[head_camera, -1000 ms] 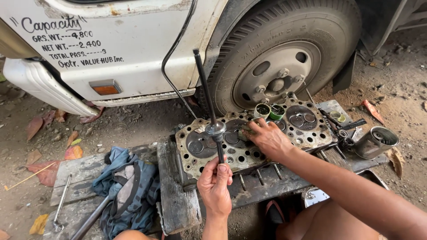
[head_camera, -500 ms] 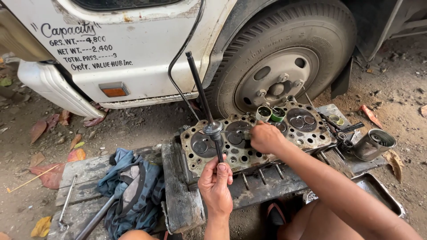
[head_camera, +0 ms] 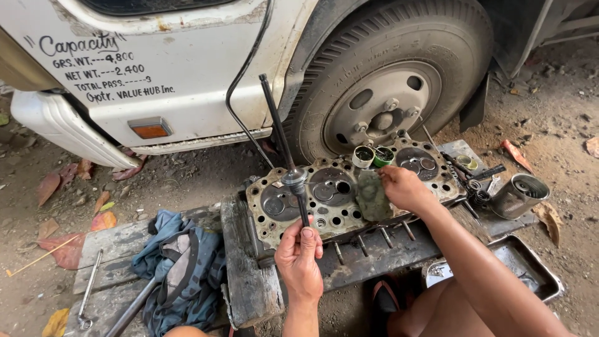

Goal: Cleaning and inspecting an engine cylinder head using a sponge and a valve tool

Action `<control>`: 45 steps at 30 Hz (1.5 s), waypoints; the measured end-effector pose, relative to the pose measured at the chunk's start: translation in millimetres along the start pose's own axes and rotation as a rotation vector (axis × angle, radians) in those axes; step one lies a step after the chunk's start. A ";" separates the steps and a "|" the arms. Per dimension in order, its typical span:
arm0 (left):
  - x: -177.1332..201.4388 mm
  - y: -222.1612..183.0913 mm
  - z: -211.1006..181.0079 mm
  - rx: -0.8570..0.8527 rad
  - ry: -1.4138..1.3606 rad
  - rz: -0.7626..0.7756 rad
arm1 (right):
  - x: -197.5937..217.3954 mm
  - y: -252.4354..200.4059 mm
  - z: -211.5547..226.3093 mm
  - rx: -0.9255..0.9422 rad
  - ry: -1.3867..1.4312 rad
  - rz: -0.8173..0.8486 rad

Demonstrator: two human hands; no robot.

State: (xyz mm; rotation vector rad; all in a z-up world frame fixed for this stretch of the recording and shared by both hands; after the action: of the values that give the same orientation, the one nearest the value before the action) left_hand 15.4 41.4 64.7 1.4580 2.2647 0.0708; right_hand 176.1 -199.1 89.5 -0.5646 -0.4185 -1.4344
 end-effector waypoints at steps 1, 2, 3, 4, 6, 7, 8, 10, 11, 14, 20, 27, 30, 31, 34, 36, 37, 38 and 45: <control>-0.3 0.0 -0.2 -0.005 0.002 -0.003 | 6.1 -3.0 4.6 0.087 -0.170 -0.039; -0.8 -0.2 -0.7 -0.002 0.004 0.002 | 9.7 -4.5 0.3 0.082 -0.167 -0.042; -1.1 -0.5 -1.7 -0.005 0.008 0.005 | 13.8 -6.2 -3.7 0.082 -0.121 -0.055; -1.5 -0.2 -2.8 -0.009 0.012 0.008 | 18.1 -7.3 -6.9 0.082 -0.075 -0.068; -1.6 0.2 -0.7 -0.006 0.010 0.008 | 25.8 -12.0 -9.9 0.093 -0.025 -0.116; -1.2 0.3 0.4 -0.003 0.007 0.005 | 30.5 -14.8 -11.2 0.107 0.023 -0.162; -1.3 0.5 1.3 -0.003 0.008 0.007 | 31.7 -20.7 -7.5 0.106 0.025 -0.163; -0.9 0.7 3.9 0.010 0.008 0.000 | 36.5 -33.0 -2.6 0.035 -0.129 -0.225; -0.7 0.7 5.0 0.011 0.009 0.000 | 33.5 -33.6 -4.6 0.034 -0.128 -0.224; -1.2 1.2 8.8 0.022 0.002 0.002 | 15.3 -35.2 -9.4 0.067 -0.314 -0.052; -1.6 2.1 12.6 0.002 -0.012 0.006 | -9.4 -35.7 -5.2 0.324 -0.377 -0.050; -0.9 5.3 13.4 0.030 -0.059 -0.003 | -61.9 -30.8 43.4 0.345 -0.277 -0.066; 0.5 6.3 16.6 0.049 -0.077 -0.010 | -89.1 -11.4 42.4 0.353 -0.425 -0.088; 1.7 6.8 18.2 0.058 -0.082 -0.018 | -101.3 -4.3 37.6 0.276 -0.545 -0.013; 3.6 8.5 20.7 0.033 -0.096 -0.018 | -102.8 -5.6 33.3 0.332 -0.509 -0.171; 2.8 8.7 22.4 0.044 -0.109 -0.022 | -104.3 -4.2 33.0 0.338 -0.503 -0.195; 1.7 9.1 23.0 0.050 -0.121 -0.022 | -103.6 -3.6 33.7 0.347 -0.493 -0.224; 1.6 8.8 23.4 0.052 -0.122 -0.023 | -105.2 -2.7 31.0 0.346 -0.495 -0.223; -2.1 7.6 30.7 0.072 -0.103 0.000 | -89.3 5.1 9.9 0.371 -0.413 0.064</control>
State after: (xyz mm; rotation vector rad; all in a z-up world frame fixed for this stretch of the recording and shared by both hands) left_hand 34.6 37.1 39.9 1.4626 2.2051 -0.0846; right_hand 172.7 -121.3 44.4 -0.5637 -0.9633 -1.1370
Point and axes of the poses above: each hand's wrist, its own y-axis towards the middle knuckle, its own x-axis out of the back of the hand, z = x × y, the point moved 5 cm from there along y, towards the middle knuckle, and after that the axes turned 15 degrees about y, right-handed, at the moved point
